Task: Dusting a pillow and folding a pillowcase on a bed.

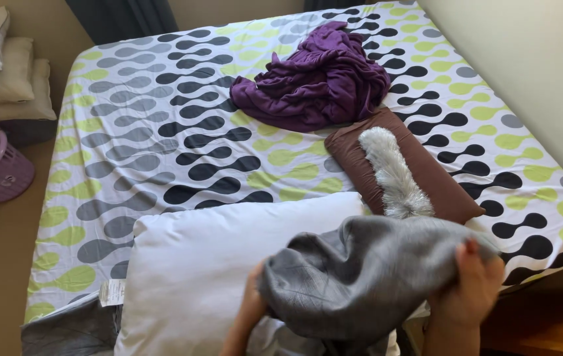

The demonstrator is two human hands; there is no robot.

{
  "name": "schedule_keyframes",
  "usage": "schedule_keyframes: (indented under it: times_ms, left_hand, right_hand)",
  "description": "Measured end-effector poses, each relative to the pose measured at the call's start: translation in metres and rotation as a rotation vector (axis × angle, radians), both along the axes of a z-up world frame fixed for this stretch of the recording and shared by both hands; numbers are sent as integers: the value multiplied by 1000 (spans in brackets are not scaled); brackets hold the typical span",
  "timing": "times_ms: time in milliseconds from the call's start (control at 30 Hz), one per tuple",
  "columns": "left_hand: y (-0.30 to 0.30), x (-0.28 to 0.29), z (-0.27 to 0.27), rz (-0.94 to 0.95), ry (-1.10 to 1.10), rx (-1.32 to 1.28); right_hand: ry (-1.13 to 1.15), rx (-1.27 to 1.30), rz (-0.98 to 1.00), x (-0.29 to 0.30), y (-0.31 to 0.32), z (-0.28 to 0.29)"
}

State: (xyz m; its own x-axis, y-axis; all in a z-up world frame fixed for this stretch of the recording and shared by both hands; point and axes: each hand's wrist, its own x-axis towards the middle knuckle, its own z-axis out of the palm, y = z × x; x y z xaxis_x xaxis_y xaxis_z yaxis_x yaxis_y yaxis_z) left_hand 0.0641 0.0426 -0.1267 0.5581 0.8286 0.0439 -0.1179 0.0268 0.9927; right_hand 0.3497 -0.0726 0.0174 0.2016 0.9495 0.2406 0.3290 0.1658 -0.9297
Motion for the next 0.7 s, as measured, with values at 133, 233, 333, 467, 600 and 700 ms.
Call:
schedule_keyframes:
  times_ms: [133,233,333,467,600,700]
  left_hand:
    - [20,-60,47,71,-94,-128]
    - [19,-88,57,-1,137,53]
    - [12,-94,74,-25,540,111]
    - [20,-135,43,-21,702,207]
    - [38,-233,-10,532,809,233]
    - [41,-295,-66,888,1019,230]
  right_hand:
    - [297,310,-426,12,5,-41]
    - [-116,66,-378,-31,38,-56]
    - [-365,-78,-299,-75,51,-91]
    - [-648,-204,-313,-90,41,-149]
    - [-781,-242,-413,-46,30,-199]
    - [-891,-298,-575,3,23,-225]
